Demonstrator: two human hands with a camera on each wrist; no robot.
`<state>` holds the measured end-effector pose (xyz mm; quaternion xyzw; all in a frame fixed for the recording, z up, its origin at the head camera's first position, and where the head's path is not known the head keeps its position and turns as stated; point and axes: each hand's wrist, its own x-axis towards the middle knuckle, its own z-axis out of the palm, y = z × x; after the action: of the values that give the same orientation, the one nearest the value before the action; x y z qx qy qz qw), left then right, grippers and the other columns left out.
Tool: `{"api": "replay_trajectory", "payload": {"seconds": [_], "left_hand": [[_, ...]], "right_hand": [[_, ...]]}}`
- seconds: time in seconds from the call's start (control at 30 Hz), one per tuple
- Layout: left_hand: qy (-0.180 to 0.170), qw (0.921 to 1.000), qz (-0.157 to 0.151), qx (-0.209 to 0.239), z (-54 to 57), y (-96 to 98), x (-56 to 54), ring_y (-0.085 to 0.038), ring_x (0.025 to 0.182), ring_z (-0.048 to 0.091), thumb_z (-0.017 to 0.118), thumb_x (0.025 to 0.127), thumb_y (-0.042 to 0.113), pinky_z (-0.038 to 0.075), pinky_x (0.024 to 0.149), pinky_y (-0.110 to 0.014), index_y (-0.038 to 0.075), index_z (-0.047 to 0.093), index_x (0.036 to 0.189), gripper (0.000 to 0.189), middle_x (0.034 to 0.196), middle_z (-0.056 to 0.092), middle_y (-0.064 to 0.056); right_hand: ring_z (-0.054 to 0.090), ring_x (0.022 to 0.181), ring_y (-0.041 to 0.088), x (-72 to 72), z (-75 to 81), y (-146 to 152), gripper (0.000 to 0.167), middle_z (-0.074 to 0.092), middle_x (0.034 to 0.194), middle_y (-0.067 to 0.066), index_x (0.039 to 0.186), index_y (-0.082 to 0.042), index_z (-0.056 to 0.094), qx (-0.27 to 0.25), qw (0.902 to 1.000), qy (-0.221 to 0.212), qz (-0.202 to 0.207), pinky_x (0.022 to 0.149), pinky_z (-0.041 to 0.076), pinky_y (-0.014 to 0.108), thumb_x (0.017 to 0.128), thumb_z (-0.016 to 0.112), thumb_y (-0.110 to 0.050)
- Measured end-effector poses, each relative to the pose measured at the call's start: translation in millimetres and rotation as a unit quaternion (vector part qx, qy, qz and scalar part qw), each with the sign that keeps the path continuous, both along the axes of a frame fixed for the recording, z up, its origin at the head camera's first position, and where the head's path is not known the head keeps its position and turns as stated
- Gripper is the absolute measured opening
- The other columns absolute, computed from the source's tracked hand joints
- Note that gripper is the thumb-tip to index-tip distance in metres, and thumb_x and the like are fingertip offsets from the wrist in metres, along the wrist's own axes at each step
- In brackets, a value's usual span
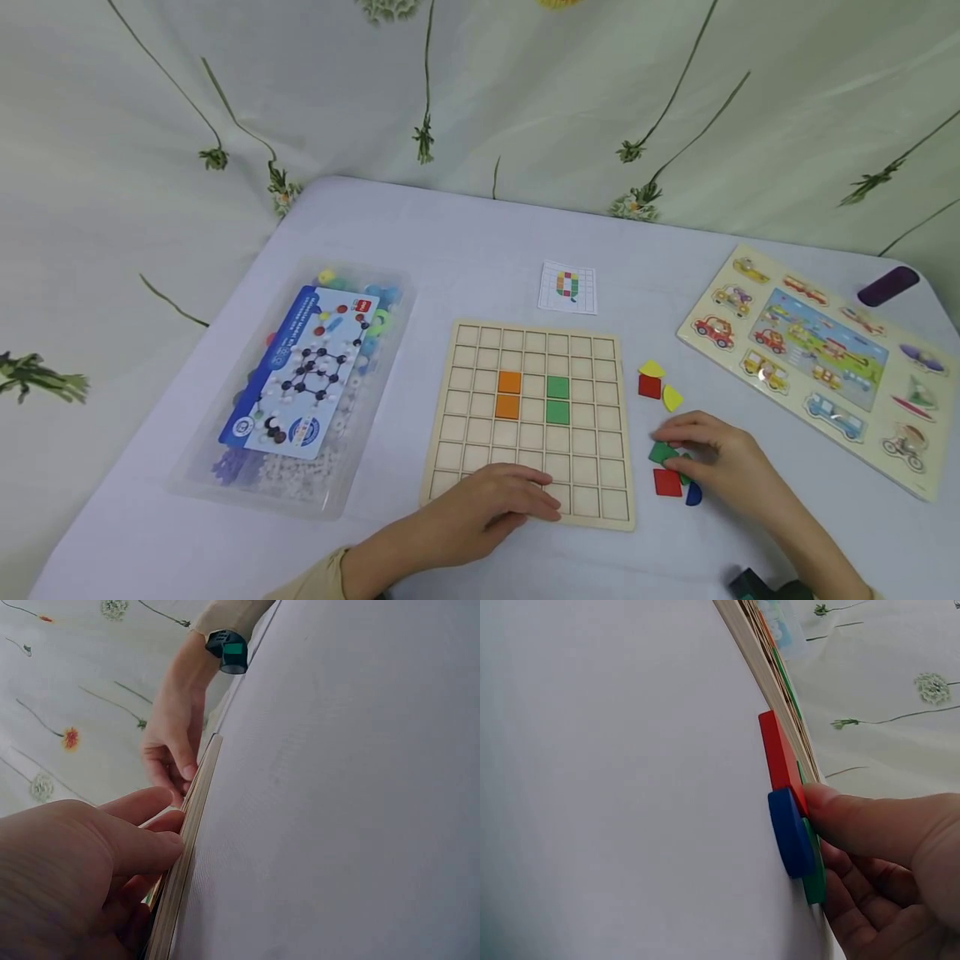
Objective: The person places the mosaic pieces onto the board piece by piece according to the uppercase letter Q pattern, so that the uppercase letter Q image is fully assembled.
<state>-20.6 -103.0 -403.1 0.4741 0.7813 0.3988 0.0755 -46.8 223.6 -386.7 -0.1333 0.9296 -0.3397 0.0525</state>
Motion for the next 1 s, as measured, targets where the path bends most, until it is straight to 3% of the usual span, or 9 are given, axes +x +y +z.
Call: {"api": "replay_trajectory", "payload": {"seconds": [0.27, 0.43, 0.67, 1.0], "left_hand": [[-0.013, 0.9999, 0.003, -0.005, 3.2, -0.3, 0.6, -0.01, 0.122, 0.044, 0.062, 0.083, -0.009, 0.033, 0.102, -0.024, 0.012, 0.068, 0.112, 0.036, 0.115, 0.063, 0.008], [-0.019, 0.9998, 0.005, -0.01, 3.3, -0.1, 1.1, -0.009, 0.122, 0.044, 0.062, 0.084, -0.009, 0.033, 0.102, -0.025, 0.013, 0.068, 0.112, 0.036, 0.115, 0.062, 0.009], [-0.015, 0.9998, 0.006, -0.013, 2.7, 0.2, 1.1, -0.009, 0.122, 0.043, 0.062, 0.083, -0.009, 0.033, 0.102, -0.024, 0.013, 0.068, 0.112, 0.037, 0.116, 0.062, 0.009], [-0.002, 1.0, 0.005, -0.008, -0.2, 0.3, 0.7, -0.009, 0.122, 0.044, 0.062, 0.083, -0.01, 0.033, 0.102, -0.024, 0.013, 0.068, 0.112, 0.037, 0.115, 0.062, 0.008]], "right_hand": [[0.057, 0.084, 0.008, 0.3, -2.8, -3, 0.033, 0.059, 0.096, -0.006, 0.097, -0.01, 0.073, -0.001, 0.9995, 0.03, -0.004, 0.069, 0.051, 0.018, 0.067, 0.08, 0.001], [0.056, 0.079, 0.007, 0.2, -4.5, -4, 0.034, 0.058, 0.095, -0.007, 0.094, -0.013, 0.072, -0.012, 0.9991, 0.042, 0.004, 0.069, 0.05, 0.016, 0.066, 0.08, 0.004], [0.053, 0.077, 0.01, 0.3, -3.8, -5, 0.036, 0.057, 0.088, -0.008, 0.092, -0.014, 0.064, -0.024, 0.9992, 0.031, 0.002, 0.069, 0.049, 0.018, 0.066, 0.081, 0.004], [0.051, 0.071, 0.012, -3.1, 7.2, -6, 0.025, 0.055, 0.074, -0.006, 0.09, -0.012, 0.064, -0.041, 0.999, 0.01, -0.012, 0.061, 0.048, 0.02, 0.073, 0.077, 0.001]]}}
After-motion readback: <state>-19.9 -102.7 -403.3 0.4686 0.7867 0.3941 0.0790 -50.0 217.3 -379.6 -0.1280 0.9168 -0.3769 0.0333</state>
